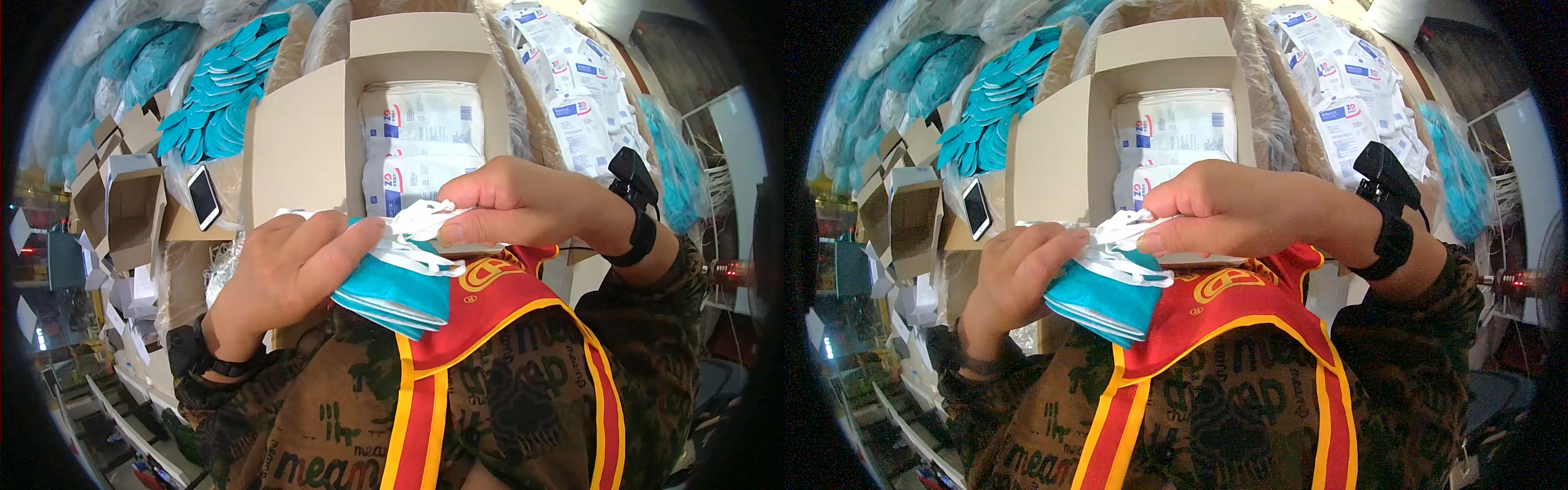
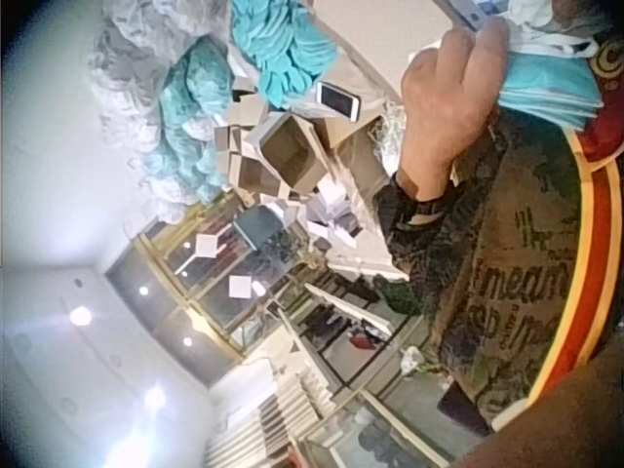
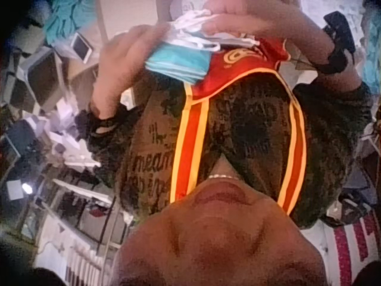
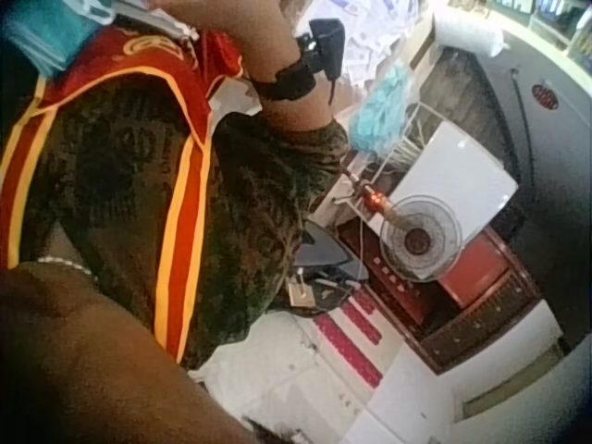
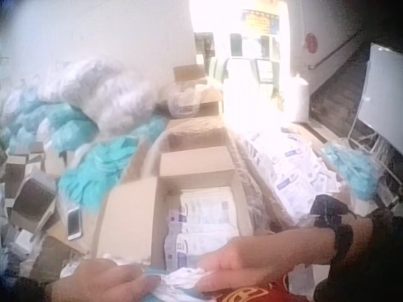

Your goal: Sorting and checking face masks and preparing them for packing into boxes.

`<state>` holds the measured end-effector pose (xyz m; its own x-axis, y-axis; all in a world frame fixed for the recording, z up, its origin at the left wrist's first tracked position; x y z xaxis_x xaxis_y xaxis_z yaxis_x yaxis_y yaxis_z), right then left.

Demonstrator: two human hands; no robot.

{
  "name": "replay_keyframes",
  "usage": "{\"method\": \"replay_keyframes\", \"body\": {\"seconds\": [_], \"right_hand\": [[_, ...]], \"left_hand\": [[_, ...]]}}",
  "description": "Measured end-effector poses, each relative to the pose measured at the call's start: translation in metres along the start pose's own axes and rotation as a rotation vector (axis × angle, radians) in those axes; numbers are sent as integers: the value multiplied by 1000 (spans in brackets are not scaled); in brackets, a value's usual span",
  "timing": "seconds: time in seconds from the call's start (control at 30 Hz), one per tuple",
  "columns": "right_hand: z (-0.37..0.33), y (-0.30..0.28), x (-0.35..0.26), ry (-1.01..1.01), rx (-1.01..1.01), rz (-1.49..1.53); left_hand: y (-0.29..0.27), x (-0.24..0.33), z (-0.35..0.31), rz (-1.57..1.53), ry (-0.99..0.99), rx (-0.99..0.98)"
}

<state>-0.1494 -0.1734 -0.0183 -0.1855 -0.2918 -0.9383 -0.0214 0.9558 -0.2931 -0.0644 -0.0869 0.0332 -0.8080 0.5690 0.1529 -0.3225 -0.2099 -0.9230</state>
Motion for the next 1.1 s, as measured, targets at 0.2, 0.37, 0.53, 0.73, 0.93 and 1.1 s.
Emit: {"method": "replay_keyframes", "body": {"seconds": [0.2, 0.37, 0.53, 0.73, 0.93, 1.1], "right_hand": [[-17, -1, -10, 13, 7, -145], [-55, 3, -29, 13, -7, -318], [-84, 6, -28, 170, -88, -284], [-110, -4, -38, 191, -34, -283], [-217, -89, 20, 355, 819, 129], [-111, -44, 35, 130, 535, 619]], "left_hand": [[0, -10, -5, -11, -82, -22], [-7, -20, -24, 27, -114, -36], [-13, -23, -32, 17, -127, -5], [-17, -49, -49, 72, -207, -5], [-47, -124, -145, 303, -643, 226], [-20, -78, -77, 168, -384, 300]]}}
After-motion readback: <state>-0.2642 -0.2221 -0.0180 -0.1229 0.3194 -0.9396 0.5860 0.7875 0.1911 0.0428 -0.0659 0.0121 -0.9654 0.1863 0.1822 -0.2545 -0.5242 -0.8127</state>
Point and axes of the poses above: each hand's wrist, its own z-axis towards the middle knuckle, its own y-axis out of the palm, x = y × z, the point moved 10 cm from there along z, towards the middle knuckle
